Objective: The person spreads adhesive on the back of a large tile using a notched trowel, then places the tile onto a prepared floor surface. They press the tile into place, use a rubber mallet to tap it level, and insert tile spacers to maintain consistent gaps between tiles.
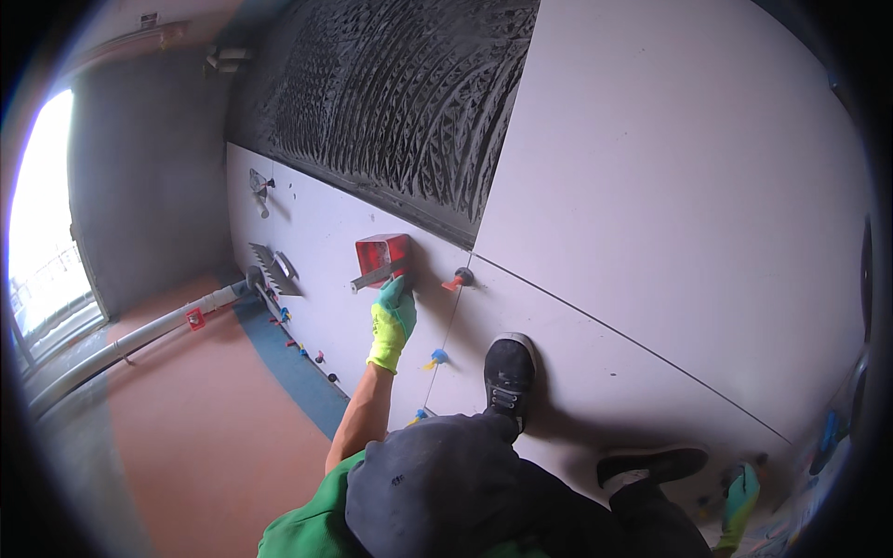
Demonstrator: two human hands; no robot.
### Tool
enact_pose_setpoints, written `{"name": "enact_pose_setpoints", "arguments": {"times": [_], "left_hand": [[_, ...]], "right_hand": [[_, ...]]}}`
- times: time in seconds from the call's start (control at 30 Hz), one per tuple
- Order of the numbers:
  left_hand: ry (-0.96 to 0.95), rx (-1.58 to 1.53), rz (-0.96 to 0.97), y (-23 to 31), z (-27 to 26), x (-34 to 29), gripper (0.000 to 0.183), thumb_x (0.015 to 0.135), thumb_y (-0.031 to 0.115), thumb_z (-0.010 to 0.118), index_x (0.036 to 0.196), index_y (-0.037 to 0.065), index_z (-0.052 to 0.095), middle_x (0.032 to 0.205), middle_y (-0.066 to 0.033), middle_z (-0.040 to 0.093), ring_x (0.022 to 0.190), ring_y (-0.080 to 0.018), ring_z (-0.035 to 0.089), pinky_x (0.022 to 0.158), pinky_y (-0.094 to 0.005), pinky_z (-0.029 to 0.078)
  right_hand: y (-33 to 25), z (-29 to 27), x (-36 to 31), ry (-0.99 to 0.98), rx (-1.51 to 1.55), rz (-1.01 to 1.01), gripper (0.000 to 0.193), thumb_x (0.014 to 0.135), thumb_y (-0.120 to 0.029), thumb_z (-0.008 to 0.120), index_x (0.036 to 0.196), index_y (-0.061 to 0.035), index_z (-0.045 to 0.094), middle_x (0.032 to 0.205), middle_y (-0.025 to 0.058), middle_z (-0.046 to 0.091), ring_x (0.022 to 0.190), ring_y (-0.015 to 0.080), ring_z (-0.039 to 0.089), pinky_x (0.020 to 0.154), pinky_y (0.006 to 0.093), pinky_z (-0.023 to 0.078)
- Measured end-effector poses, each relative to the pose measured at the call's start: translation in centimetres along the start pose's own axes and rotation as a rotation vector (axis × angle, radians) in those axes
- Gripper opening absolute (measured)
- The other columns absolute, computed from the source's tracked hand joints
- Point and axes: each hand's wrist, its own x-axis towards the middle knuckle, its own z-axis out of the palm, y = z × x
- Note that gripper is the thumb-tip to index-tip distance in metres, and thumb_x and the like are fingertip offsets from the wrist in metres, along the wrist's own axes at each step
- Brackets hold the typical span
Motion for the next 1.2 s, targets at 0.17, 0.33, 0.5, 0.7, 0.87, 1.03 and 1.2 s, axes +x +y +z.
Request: {"name": "enact_pose_setpoints", "arguments": {"times": [0.17, 0.33, 0.5, 0.7, 0.87, 1.03, 1.2], "left_hand": [[-0.096, -0.147, -0.106, 1.4, -2.6, -1.8, 0.038, 0.089, -0.008, 0.045, 0.117, 0.0, 0.069, 0.115, -0.01, 0.071, 0.087, -0.0143, 0.067, 0.075, -0.0267, 0.052], [-0.103, -0.297, -0.385, 2.0, -7.6, -4.2, 0.041, 0.088, -0.008, 0.042, 0.117, 0.001, 0.069, 0.12, -0.0135, 0.07, 0.088, -0.0147, 0.069, 0.077, -0.0269, 0.054], [-0.129, 0.058, -0.539, 0.2, -8.5, -2.0, 0.084, 0.083, 0.025, 0.078, 0.152, 0.002, 0.035, 0.144, -0.0202, 0.052, 0.122, -0.0292, 0.057, 0.101, -0.0381, 0.047], [-0.199, -0.036, -0.537, -1.5, -6.4, 2.5, 0.116, 0.073, 0.036, 0.089, 0.154, -0.008, 0.018, 0.156, -0.0251, 0.035, 0.143, -0.0336, 0.039, 0.114, -0.0375, 0.036], [-0.193, -0.081, -0.439, -3.4, -5.2, 3.6, 0.116, 0.072, 0.036, 0.091, 0.153, -0.007, 0.02, 0.153, -0.0228, 0.04, 0.139, -0.0275, 0.043, 0.112, -0.0343, 0.037], [-0.249, -0.173, -0.414, -4.8, -5.4, 3.6, 0.104, 0.074, 0.036, 0.089, 0.149, -0.004, 0.03, 0.143, -0.0183, 0.051, 0.13, -0.0242, 0.049, 0.106, -0.0346, 0.041], [-0.258, -0.035, -0.362, -3.7, -5.0, 4.3, 0.074, 0.078, 0.033, 0.084, 0.134, 0.002, 0.049, 0.122, -0.0124, 0.064, 0.109, -0.0235, 0.061, 0.092, -0.0353, 0.048]], "right_hand": [[1.1, 0.2, -0.7, 0.055, 0.055, 0.041, 0.031, 0.1, -0.014, 0.049, 0.122, 0.0028, 0.063, 0.09, 0.0051, 0.068, 0.072, 0.0122, 0.059, 0.063, 0.0267, 0.047], [2.8, 0.5, -1.2, -0.011, 0.154, 0.131, 0.03, 0.101, -0.016, 0.048, 0.121, 0.0015, 0.063, 0.085, 0.0034, 0.066, 0.07, 0.0108, 0.057, 0.06, 0.0254, 0.045], [2.5, 1.9, -1.7, -0.144, 0.345, 0.217, 0.031, 0.102, -0.022, 0.048, 0.12, -0.0014, 0.063, 0.078, 0.0013, 0.062, 0.062, 0.0076, 0.052, 0.053, 0.0226, 0.038], [0.3, 3.1, -3.0, -0.086, 0.198, 0.214, 0.031, 0.103, -0.023, 0.047, 0.119, -0.0029, 0.064, 0.077, 0.0016, 0.062, 0.061, 0.007, 0.051, 0.053, 0.0216, 0.037], [-1.1, 3.6, -3.5, -0.044, 0.194, 0.291, 0.031, 0.104, -0.025, 0.047, 0.119, -0.0032, 0.064, 0.077, 0.0009, 0.062, 0.061, 0.0062, 0.051, 0.053, 0.0211, 0.036], [-1.7, 3.8, -3.4, -0.034, 0.23, 0.315, 0.03, 0.102, -0.024, 0.049, 0.119, -0.0033, 0.064, 0.078, 0.0006, 0.063, 0.062, 0.0065, 0.052, 0.053, 0.0214, 0.036], [-1.0, 3.0, -3.3, -0.114, 0.246, 0.347, 0.032, 0.101, -0.015, 0.047, 0.127, -0.0045, 0.064, 0.094, 0.0041, 0.07, 0.075, 0.0099, 0.059, 0.064, 0.0232, 0.043]]}}
